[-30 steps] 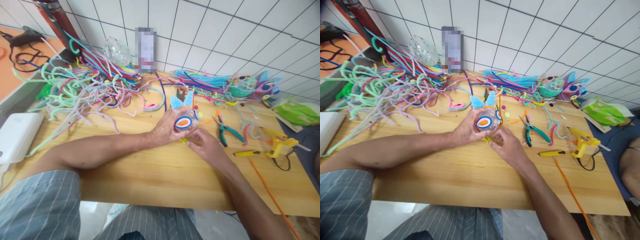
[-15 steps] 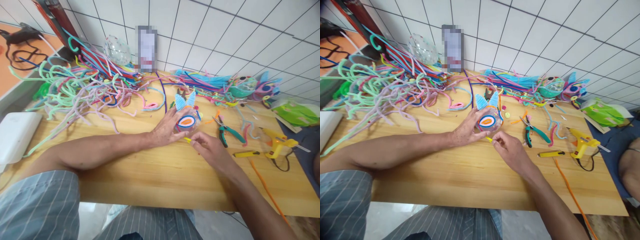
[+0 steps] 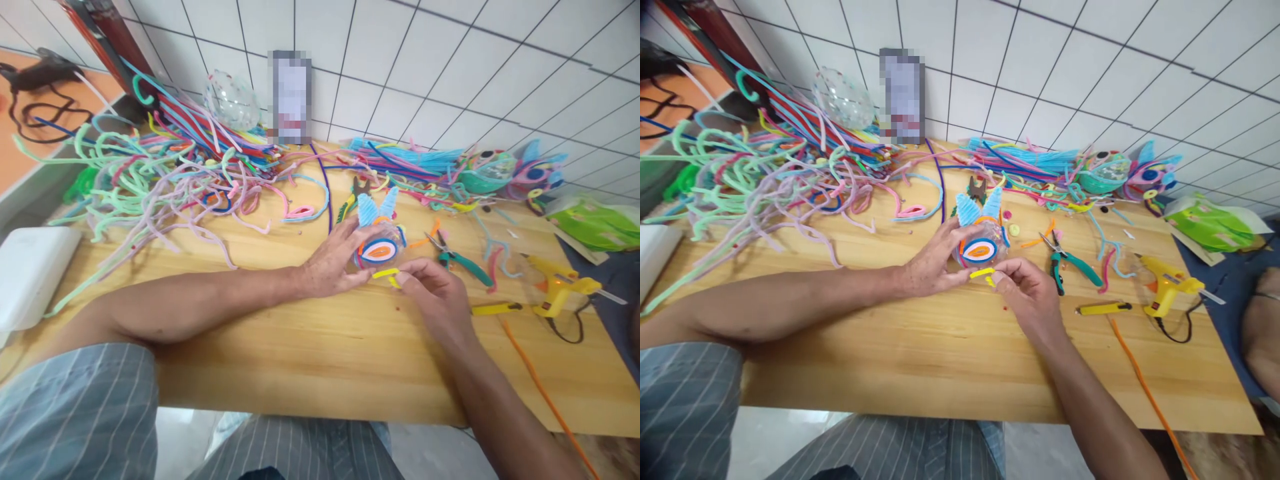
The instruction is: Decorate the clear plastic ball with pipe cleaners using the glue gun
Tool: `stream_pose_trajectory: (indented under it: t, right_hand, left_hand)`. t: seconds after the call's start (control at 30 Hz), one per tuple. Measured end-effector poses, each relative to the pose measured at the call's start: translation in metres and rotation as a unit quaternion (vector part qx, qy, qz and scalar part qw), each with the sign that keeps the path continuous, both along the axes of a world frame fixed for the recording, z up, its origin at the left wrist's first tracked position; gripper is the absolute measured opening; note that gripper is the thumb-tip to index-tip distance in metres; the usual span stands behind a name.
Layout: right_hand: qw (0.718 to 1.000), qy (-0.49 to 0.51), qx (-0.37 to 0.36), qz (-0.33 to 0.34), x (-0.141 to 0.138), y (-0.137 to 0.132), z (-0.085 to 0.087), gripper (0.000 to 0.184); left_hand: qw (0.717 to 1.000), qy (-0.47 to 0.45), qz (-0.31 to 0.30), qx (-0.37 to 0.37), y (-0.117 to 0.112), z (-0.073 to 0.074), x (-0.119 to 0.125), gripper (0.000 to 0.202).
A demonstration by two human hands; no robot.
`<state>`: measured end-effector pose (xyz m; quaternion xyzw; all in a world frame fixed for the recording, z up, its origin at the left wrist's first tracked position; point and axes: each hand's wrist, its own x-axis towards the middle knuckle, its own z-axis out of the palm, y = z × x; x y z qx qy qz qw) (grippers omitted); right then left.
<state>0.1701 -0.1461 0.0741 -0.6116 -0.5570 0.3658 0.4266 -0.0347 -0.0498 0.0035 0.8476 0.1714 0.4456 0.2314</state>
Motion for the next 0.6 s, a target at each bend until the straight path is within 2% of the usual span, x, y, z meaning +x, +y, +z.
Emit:
stream_pose_trajectory:
  t: [0.13, 0.27, 0.4, 0.6]
  right_hand:
    - [0.995, -0.033, 0.081, -0.054, -0.004, 0.002, 0.004, 0.01]
    - [0.985, -0.068, 0.131, -0.084, -0.009, 0.005, -0.002, 0.009]
    - [0.983, -0.06, 0.139, -0.099, -0.012, 0.006, -0.008, 0.01]
    - [0.987, 0.025, 0.119, -0.104, -0.017, 0.007, -0.011, 0.018]
  left_hand:
    - [1.0, -0.007, 0.006, 0.01, -0.003, 0.002, 0.001, 0.072]
    - [1.0, 0.003, 0.008, -0.009, -0.006, 0.004, 0.001, 0.072]
    - [1.0, 0.009, 0.006, -0.02, -0.007, 0.004, 0.001, 0.074]
    - [1.0, 0.007, 0.003, -0.01, -0.006, 0.003, 0.001, 0.076]
